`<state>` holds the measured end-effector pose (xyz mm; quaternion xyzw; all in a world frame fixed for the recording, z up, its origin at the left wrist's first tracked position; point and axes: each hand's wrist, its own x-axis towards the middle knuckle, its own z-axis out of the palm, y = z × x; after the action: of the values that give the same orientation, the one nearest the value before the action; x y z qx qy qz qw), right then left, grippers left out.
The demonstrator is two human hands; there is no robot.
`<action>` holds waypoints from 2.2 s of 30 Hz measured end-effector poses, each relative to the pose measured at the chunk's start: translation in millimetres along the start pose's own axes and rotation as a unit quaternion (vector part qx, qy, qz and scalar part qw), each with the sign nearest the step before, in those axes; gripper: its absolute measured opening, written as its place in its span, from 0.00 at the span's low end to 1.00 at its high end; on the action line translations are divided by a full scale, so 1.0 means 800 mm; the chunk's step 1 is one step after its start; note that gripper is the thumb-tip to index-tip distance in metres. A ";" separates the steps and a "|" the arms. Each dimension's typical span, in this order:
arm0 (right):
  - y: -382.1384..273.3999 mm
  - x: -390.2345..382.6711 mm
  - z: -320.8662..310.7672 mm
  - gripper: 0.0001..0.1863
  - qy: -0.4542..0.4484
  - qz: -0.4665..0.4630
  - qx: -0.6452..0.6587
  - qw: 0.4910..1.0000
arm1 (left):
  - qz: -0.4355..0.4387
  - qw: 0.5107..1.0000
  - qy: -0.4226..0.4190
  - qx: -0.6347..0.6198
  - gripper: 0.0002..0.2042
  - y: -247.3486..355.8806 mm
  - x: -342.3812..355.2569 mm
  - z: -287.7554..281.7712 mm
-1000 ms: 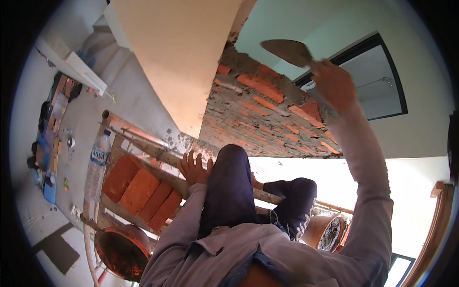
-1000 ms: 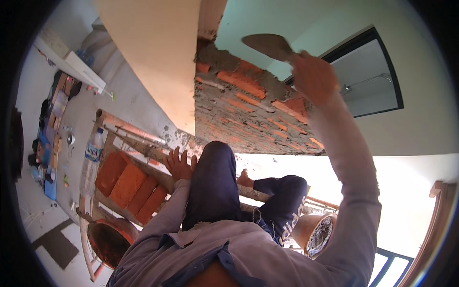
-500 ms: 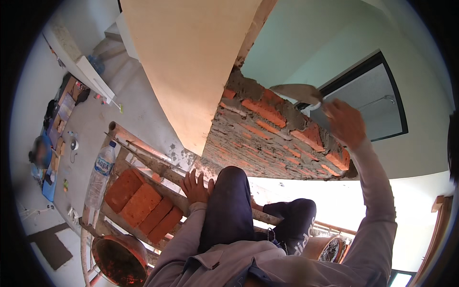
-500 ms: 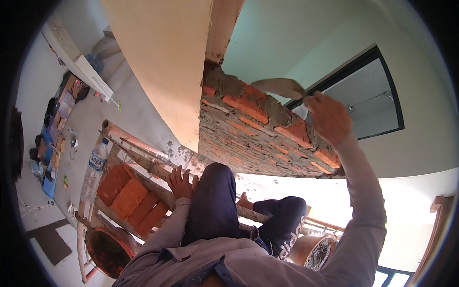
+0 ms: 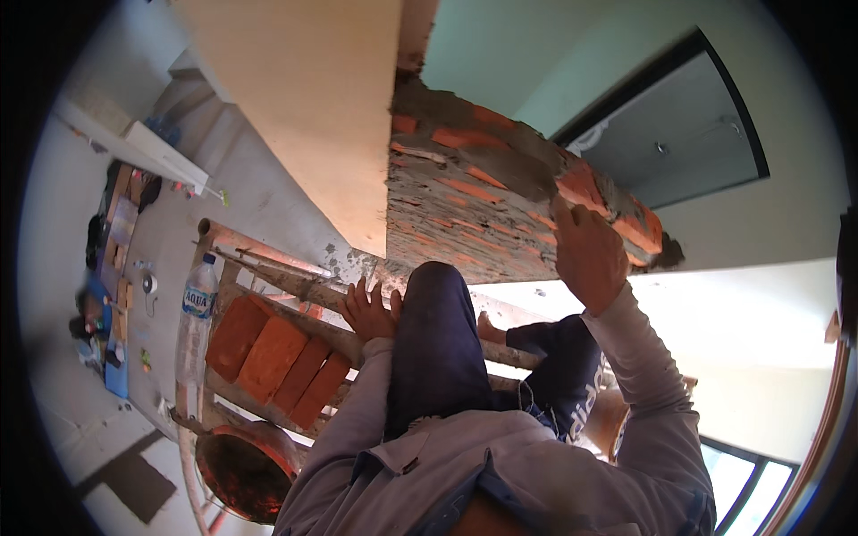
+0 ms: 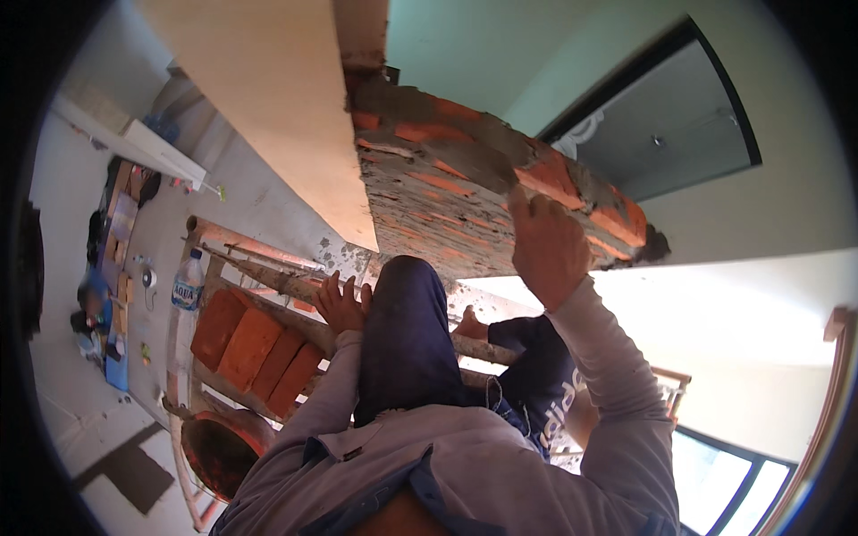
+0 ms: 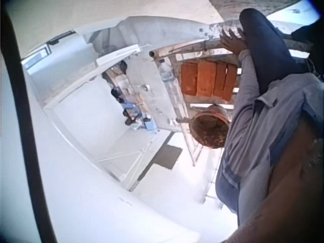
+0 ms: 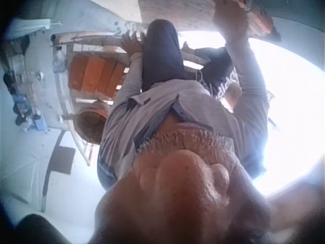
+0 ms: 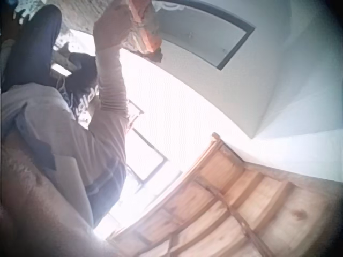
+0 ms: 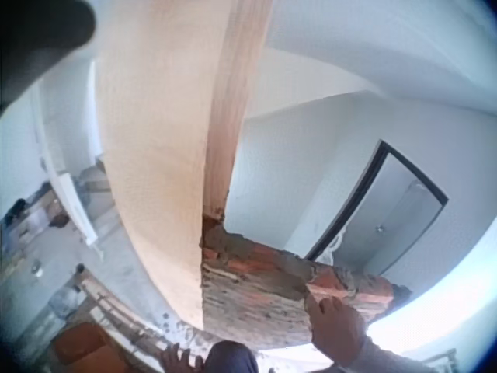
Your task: The person constructs a brick wall by applying mortar with a trowel, placing red bricks one by one, and scraping off excess mortar. The person handles the bricks, mortar bucket, and trowel throughout the process.
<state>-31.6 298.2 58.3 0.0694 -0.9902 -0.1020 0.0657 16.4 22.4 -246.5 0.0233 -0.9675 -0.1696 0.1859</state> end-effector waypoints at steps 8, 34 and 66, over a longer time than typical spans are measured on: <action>0.013 -0.032 0.038 0.13 -0.064 0.082 0.108 0.989 | 0.139 0.978 0.146 0.057 0.10 -0.070 -0.006 0.064; 0.127 -0.661 -0.102 0.09 -0.350 0.481 0.157 0.789 | 0.201 0.977 -0.062 0.030 0.24 -0.049 0.012 0.000; 0.045 -0.627 -0.103 0.24 0.041 0.622 0.532 0.574 | 0.192 0.905 -0.256 -0.281 0.24 0.100 -0.058 -0.154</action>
<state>468.6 392.8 87.3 -0.5367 -0.6627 0.5116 0.1048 106.1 63.4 -128.3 -0.2600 -0.8798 -0.3959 -0.0408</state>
